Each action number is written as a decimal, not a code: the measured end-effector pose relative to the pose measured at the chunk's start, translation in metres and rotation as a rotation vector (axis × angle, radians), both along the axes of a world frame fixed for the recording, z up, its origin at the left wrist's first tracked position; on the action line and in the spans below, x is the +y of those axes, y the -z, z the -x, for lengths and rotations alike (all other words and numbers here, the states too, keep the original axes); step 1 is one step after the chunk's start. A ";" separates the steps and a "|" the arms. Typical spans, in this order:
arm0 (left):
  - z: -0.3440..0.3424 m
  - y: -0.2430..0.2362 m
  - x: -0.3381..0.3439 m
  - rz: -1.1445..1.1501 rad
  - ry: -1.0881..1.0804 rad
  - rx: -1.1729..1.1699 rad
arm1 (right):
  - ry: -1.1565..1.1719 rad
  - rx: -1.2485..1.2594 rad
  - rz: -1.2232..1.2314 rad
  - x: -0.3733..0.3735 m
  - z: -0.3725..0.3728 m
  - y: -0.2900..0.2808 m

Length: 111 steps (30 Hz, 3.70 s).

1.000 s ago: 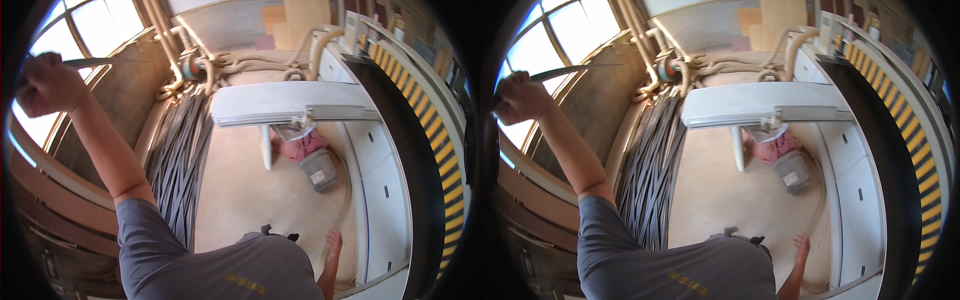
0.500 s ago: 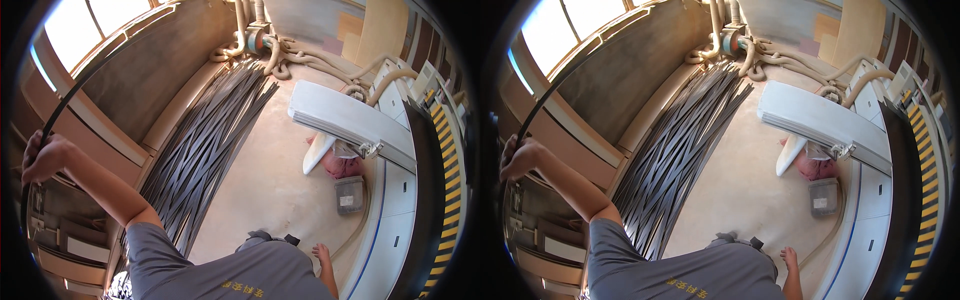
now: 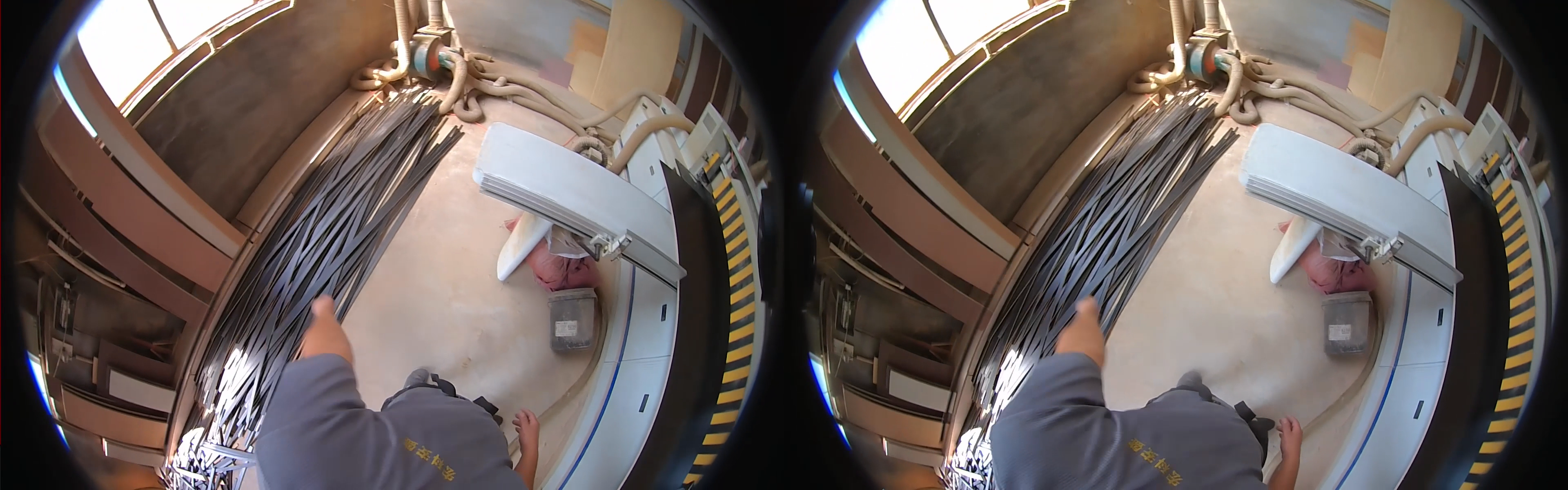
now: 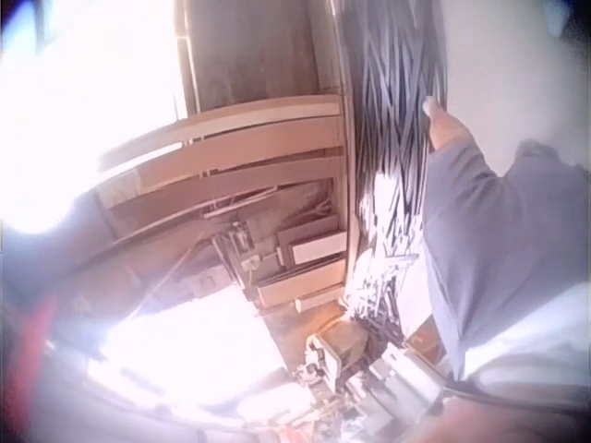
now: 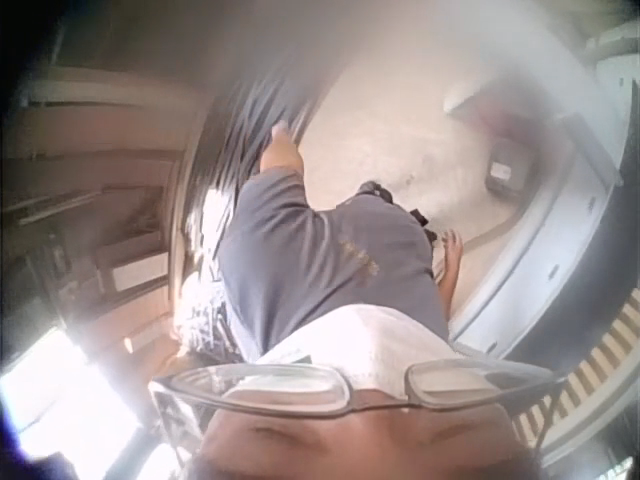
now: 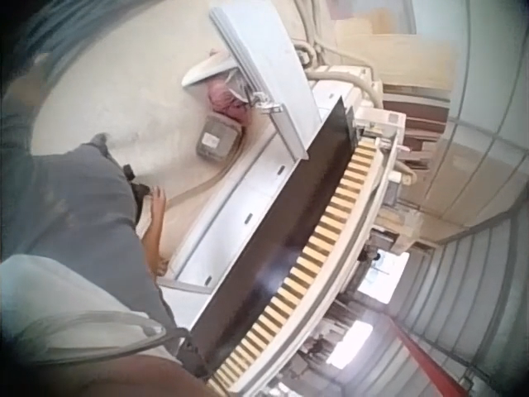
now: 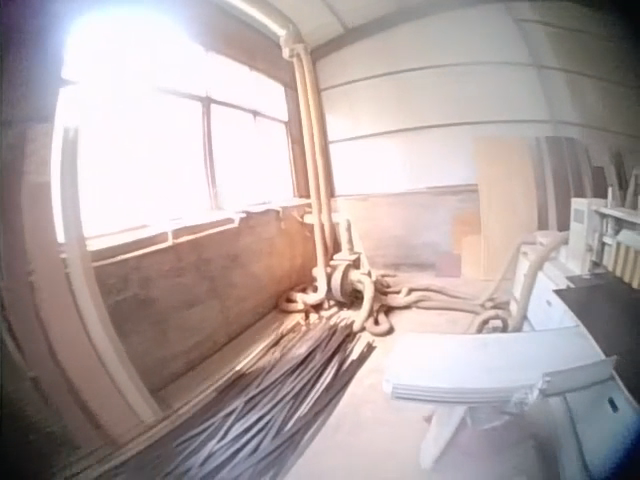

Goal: The person processes large wood panels using an industrial machine by sliding them across the machine bed, repositioning them, and inserting them into the processing area while other workers assist with panels on the opposite side.

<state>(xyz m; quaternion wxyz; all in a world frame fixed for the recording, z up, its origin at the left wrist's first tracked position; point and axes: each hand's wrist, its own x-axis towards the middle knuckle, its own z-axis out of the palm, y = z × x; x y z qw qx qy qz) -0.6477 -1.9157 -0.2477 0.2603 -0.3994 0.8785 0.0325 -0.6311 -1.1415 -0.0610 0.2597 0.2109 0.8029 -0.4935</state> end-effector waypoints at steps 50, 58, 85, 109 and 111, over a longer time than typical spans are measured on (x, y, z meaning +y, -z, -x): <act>0.285 -0.166 1.135 -1.770 0.093 0.059 | 2.272 0.842 0.246 0.500 -0.567 0.033; 0.271 -0.182 1.135 -1.699 0.135 0.144 | 2.225 0.825 0.312 0.497 -0.560 0.023; 0.252 -0.218 1.137 -1.670 0.102 0.106 | 2.256 0.703 0.203 0.509 -0.566 -0.028; 0.240 -0.231 1.137 -1.656 0.105 0.128 | 2.209 0.773 0.254 0.512 -0.570 -0.027; 0.244 -0.229 1.131 -1.653 0.101 0.138 | 2.233 0.752 0.239 0.516 -0.562 -0.028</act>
